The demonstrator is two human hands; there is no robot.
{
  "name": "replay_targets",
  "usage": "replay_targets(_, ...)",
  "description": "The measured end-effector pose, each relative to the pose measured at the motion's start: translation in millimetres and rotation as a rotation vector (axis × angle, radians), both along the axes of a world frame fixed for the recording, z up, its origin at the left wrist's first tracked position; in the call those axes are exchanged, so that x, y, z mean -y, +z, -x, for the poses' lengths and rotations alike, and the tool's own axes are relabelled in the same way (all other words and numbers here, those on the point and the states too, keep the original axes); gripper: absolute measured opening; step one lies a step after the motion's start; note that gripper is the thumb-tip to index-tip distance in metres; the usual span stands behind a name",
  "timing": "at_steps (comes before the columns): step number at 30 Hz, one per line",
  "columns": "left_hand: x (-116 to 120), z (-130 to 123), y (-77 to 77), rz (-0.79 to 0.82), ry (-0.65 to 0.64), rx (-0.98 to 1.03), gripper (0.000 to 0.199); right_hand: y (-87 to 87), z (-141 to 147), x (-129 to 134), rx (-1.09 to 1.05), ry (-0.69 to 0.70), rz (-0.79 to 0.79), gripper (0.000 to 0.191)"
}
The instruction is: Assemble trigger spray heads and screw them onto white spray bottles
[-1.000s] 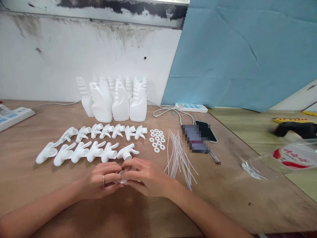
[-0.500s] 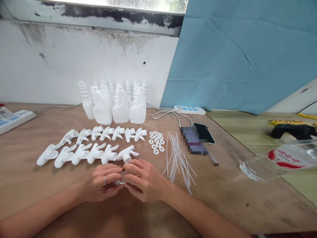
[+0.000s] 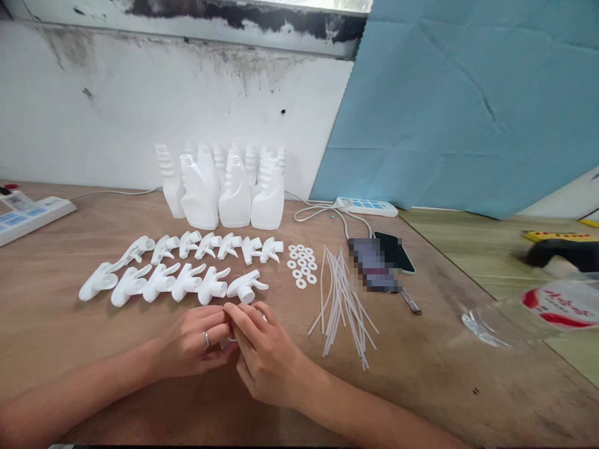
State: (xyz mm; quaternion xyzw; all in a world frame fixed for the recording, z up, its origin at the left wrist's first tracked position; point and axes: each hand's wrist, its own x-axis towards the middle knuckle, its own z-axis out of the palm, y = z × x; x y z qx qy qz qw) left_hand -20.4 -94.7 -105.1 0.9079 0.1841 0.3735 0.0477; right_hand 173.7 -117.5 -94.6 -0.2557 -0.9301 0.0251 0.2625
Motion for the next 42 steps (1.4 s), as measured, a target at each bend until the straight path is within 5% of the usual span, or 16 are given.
replay_targets(5, 1, -3, -2.2, 0.003, -0.012, 0.018, 0.012, 11.1, -15, -14, -0.198, 0.150, 0.152, 0.040)
replay_targets(7, 1, -4, -2.8, 0.034, -0.018, 0.014, 0.012, 17.5, -29, -25, -0.257, 0.104, 0.125, 0.036)
replay_targets(10, 1, -5, -4.0, 0.121, 0.011, 0.024, 0.022, 28.6, -61, -50, -0.247, -0.210, 0.017, 0.021)
replay_targets(12, 2, -5, -4.8, 0.190, 0.041, 0.030, 0.027, 35.4, -88, -68, -0.057, -0.509, 0.011, 0.021)
replay_targets(14, 3, -5, -5.1, 0.243, 0.056, 0.012, 0.029, 39.3, -115, -84, 0.185, -0.846, 0.127, 0.038)
replay_targets(17, 4, -5, -4.6, 0.269, 0.051, -0.028, 0.028, 37.7, -144, -99, 0.374, -0.965, 0.370, 0.050)
replay_targets(27, 1, -2, -9.2, 0.286, 0.037, -0.013, 0.029, 26.4, -133, -99, 0.340, -0.869, 0.826, 0.025)
replay_targets(32, 3, -2, -8.3, 0.476, 0.080, -0.039, 0.047, 27.5, -133, -96, 0.323, -0.906, 0.853, 0.032)
replay_targets(36, 3, -2, -1.0, 0.567, 0.074, -0.091, 0.037, 40.6, -134, -92, 0.193, -0.953, 0.787, 0.025)
replay_targets(38, 3, -2, 2.6, 0.602, 0.064, -0.109, 0.030, 53.3, -129, -87, -0.055, -0.834, 0.744, 0.016)
replay_targets(42, 4, -3, 7.1, 0.626, 0.075, -0.138, 0.026, 73.3, -93, -74, -0.762, -0.247, 0.812, 0.013)
